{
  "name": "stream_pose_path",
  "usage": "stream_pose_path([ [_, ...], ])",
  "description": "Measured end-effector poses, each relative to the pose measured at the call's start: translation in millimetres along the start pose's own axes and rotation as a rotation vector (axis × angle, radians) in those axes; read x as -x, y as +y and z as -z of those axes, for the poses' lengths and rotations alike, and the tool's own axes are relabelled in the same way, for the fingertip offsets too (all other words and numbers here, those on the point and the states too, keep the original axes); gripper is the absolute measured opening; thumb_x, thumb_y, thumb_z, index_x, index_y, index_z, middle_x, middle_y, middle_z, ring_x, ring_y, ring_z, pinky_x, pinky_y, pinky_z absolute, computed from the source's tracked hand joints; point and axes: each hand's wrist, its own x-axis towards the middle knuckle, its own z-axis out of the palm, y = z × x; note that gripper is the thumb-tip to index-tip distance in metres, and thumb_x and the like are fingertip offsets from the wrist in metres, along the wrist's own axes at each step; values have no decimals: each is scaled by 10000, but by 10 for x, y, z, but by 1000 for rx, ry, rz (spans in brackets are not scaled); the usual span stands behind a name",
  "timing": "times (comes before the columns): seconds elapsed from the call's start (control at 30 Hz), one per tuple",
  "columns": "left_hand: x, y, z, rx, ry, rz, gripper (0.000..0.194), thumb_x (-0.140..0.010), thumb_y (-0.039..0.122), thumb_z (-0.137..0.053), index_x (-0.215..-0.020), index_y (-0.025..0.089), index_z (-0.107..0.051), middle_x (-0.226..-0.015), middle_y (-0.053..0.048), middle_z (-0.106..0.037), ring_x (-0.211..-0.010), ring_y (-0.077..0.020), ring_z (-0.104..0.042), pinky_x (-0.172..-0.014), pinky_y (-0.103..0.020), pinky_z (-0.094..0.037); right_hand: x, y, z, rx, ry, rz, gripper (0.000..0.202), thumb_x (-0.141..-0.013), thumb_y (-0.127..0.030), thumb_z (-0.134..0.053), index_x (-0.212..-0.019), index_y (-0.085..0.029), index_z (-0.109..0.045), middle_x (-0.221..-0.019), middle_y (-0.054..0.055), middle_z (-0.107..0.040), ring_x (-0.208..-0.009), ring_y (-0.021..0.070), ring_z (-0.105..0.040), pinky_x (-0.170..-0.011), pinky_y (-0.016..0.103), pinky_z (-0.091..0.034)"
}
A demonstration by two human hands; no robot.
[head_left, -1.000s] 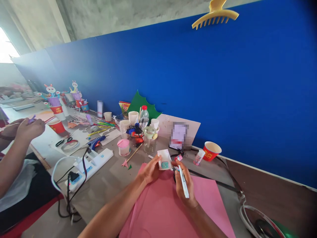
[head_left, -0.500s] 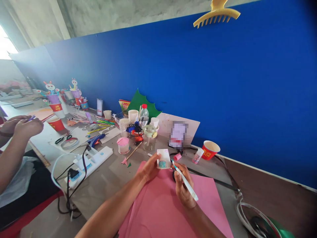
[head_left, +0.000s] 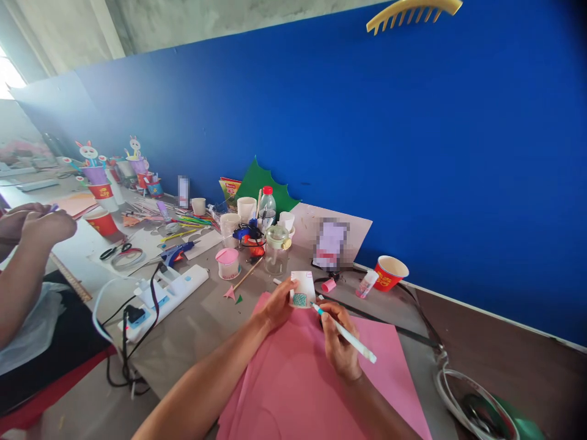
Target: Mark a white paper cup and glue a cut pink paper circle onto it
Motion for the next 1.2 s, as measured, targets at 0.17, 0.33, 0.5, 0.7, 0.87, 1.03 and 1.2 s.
stream_pose_path([
  [0.17,4,4,0,-10,2,-3,361,-672,408,-779,-863,128,-655,-746,-27,-655,-668,-147,-601,-650,-259,-441,-9,-1,6,9,-15,23,181,-933,-337,-487,-887,-217,-614,-868,61,-669,-704,178,-617,-591,297,-499],
  [0.33,-4,0,1,-6,-16,-1,334,-689,386,-765,-875,131,-656,-763,-37,-666,-698,-162,-621,-655,-263,-440,-12,1,2,-3,-27,21,181,-936,-328,-484,-879,-216,-614,-861,61,-662,-735,184,-626,-631,303,-517],
  [0.5,3,7,-7,1,-7,-15,302,-699,376,-763,-845,137,-650,-729,-6,-650,-628,-121,-584,-619,-240,-425,-25,-4,6,-13,-22,27,185,-937,-323,-486,-871,-208,-615,-831,61,-655,-740,184,-623,-640,299,-520],
  [0.7,14,26,-26,1,9,0,341,-658,389,-790,-839,134,-654,-705,-4,-646,-610,-120,-570,-609,-243,-419,-18,12,6,13,-30,-4,203,-932,-342,-483,-847,-207,-609,-803,47,-647,-666,163,-588,-608,288,-502],
  [0.87,18,38,-43,4,-21,-1,293,-691,355,-771,-849,140,-648,-660,8,-627,-570,-114,-554,-586,-242,-399,-12,27,4,28,-36,-22,224,-931,-355,-478,-839,-201,-613,-784,42,-643,-626,155,-565,-567,279,-477],
  [1.03,11,29,-37,-13,-35,-13,333,-683,374,-766,-895,142,-657,-693,-6,-644,-603,-128,-569,-599,-246,-402,-8,39,1,33,-40,-34,215,-929,-345,-480,-836,-202,-611,-767,31,-633,-608,151,-554,-557,277,-465],
  [1.2,1,14,-26,-27,-21,-12,373,-663,401,-769,-906,140,-659,-736,-16,-661,-642,-142,-592,-593,-244,-403,-6,22,5,16,-59,-28,198,-929,-331,-485,-837,-205,-606,-772,29,-632,-621,152,-560,-571,280,-462],
])
